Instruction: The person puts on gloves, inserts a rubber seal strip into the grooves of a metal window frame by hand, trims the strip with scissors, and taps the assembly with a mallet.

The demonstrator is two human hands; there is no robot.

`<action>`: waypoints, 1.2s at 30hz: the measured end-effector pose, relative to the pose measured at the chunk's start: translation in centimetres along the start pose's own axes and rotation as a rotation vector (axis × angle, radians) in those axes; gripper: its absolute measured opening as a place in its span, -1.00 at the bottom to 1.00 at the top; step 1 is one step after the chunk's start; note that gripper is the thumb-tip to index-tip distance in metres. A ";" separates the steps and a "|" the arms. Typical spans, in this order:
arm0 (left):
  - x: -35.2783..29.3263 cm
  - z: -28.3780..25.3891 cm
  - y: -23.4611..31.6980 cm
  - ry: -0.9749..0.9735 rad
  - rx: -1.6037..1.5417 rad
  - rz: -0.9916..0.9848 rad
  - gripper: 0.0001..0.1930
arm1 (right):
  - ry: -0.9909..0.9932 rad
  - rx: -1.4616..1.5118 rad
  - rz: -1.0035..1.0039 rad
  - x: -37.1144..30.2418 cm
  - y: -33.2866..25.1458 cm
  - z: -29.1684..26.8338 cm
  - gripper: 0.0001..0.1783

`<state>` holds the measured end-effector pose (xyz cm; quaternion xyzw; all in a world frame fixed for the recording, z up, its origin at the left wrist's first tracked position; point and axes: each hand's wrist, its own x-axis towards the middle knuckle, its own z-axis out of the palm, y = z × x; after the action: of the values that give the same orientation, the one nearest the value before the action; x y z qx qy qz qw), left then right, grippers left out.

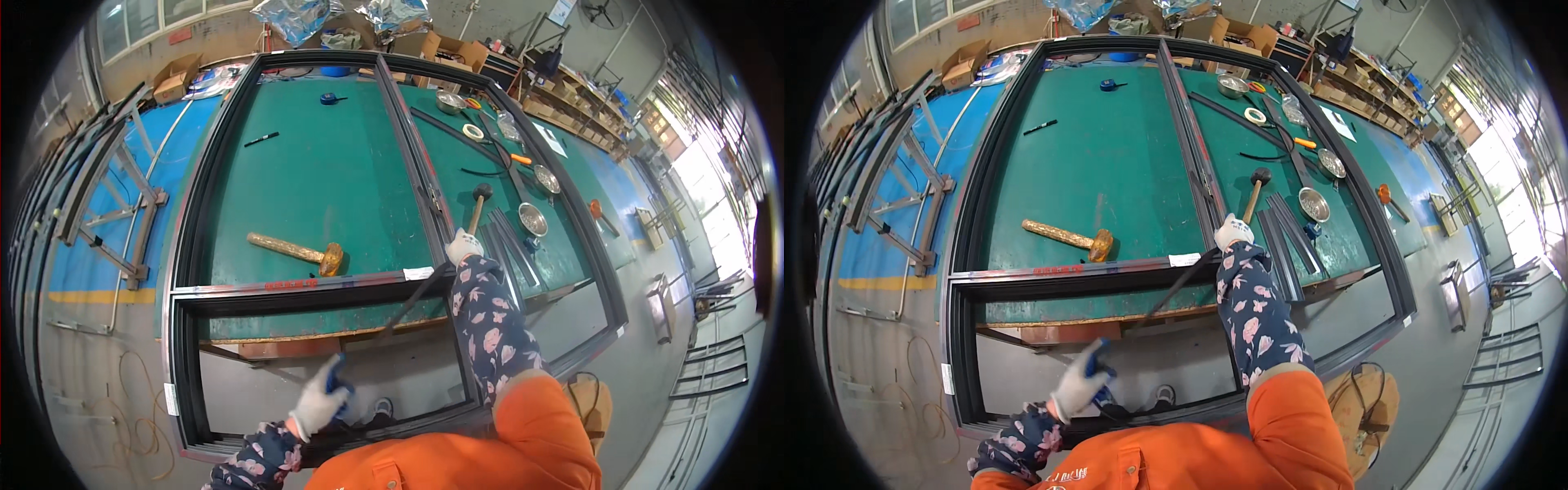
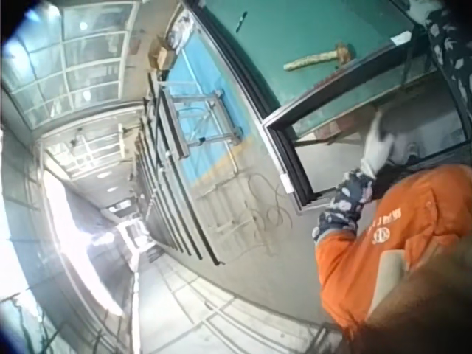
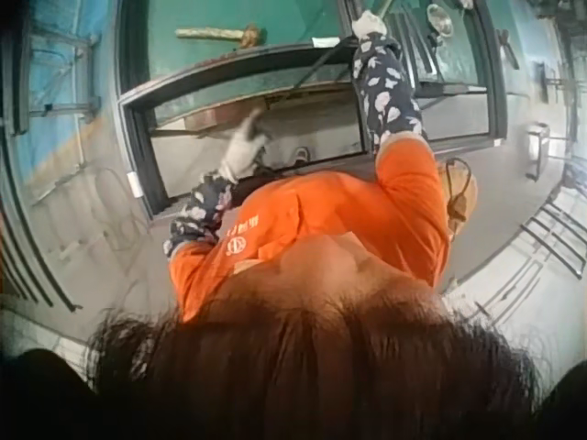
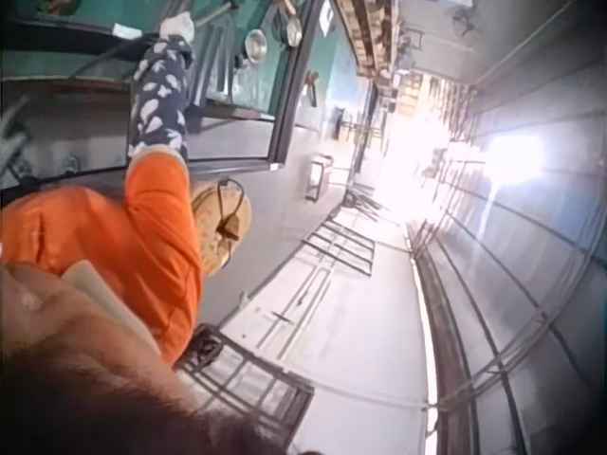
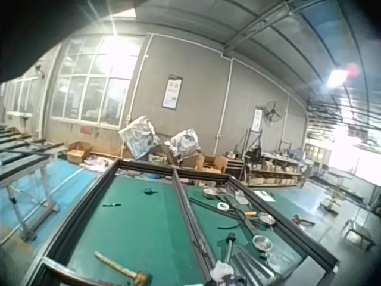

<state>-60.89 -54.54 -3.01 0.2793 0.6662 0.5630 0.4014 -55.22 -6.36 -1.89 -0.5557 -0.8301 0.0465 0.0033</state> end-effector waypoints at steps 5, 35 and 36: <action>9.5 -8.5 9.8 0.319 0.837 0.490 -0.54 | -0.134 -0.021 0.031 0.1 -0.4 -0.7 -0.50; 21.7 -1.0 9.1 -0.145 1.002 0.315 -0.55 | 0.176 0.277 -0.702 -10.0 -2.9 0.8 -0.56; 21.8 -0.8 9.0 -0.125 1.018 0.316 -0.57 | 0.177 0.261 -0.694 -10.1 -3.0 0.7 -0.56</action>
<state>-73.67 -35.09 1.00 0.5687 0.7796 0.2046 0.1643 -54.19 -16.84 -1.83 -0.2384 -0.9524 0.0999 0.1614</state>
